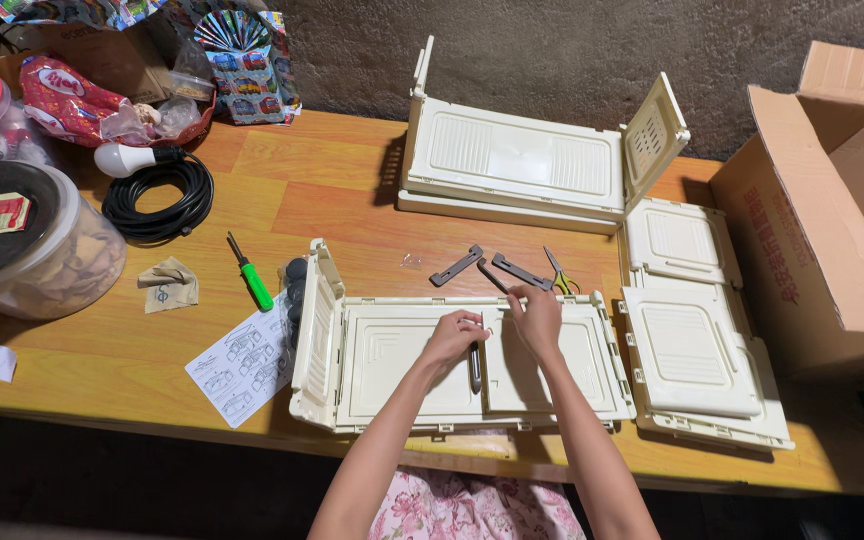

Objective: The person assembles a beige plastic storage cabinet by attaching two handles to a door panel, then connecting side panels and a base to form the main body. The person aligns and snaps the plastic components together by hand, then closes the door to test the fit.

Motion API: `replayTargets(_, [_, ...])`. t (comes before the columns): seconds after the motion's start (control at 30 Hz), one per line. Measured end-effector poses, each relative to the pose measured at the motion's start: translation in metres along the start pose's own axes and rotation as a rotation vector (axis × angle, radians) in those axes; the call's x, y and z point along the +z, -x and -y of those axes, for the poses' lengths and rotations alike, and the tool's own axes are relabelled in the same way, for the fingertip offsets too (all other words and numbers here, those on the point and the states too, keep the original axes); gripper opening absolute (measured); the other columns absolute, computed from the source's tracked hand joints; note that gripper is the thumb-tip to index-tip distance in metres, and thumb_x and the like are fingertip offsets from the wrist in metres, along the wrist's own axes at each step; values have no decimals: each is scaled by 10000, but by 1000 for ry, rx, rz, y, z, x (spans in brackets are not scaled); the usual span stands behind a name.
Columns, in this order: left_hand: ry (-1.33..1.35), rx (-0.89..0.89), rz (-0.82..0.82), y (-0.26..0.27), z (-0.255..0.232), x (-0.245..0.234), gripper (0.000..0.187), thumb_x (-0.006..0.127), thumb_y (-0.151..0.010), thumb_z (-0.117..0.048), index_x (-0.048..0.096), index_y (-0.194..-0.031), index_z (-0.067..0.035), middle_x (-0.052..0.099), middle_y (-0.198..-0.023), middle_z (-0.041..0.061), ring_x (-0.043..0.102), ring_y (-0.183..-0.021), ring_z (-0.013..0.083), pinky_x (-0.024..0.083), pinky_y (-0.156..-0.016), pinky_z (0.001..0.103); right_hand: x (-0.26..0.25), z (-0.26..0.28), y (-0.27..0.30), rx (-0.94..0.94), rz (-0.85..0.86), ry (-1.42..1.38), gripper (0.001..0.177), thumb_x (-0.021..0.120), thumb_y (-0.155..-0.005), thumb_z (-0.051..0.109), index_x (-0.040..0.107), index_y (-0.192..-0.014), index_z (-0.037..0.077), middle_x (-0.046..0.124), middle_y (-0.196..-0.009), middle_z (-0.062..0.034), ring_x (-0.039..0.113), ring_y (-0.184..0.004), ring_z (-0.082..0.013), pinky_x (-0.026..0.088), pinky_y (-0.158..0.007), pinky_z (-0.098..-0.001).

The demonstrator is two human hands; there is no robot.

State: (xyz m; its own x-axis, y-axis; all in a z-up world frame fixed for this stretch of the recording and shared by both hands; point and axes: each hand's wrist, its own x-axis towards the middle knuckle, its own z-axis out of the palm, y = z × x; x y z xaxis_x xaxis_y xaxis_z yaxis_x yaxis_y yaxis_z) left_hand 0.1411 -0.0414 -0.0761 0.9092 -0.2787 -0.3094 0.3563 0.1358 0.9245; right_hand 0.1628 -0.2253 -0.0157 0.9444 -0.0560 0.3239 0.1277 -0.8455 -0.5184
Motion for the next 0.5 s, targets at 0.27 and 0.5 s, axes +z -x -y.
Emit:
replayTargets(0.27, [49,-13,6,12,-9,4,333,779,-842,-46,642,-1141,1,697,-862,42,567,-674,64,439,-559,244,88,-46,-80,-148,136,285,221,833,-792,255,799,-969,126,763,-911,-105,643,-964,-315,429,-845,-475])
replayTargets(0.5, [-37,-2,-22,18,-22,5,343,785,-843,-56,643,-1148,9,688,-870,29,511,-641,50,430,-562,232,85,-46,-84,15,164,43,152,792,-851,215,793,-968,118,763,-861,-112,681,-855,-277,472,-814,-436])
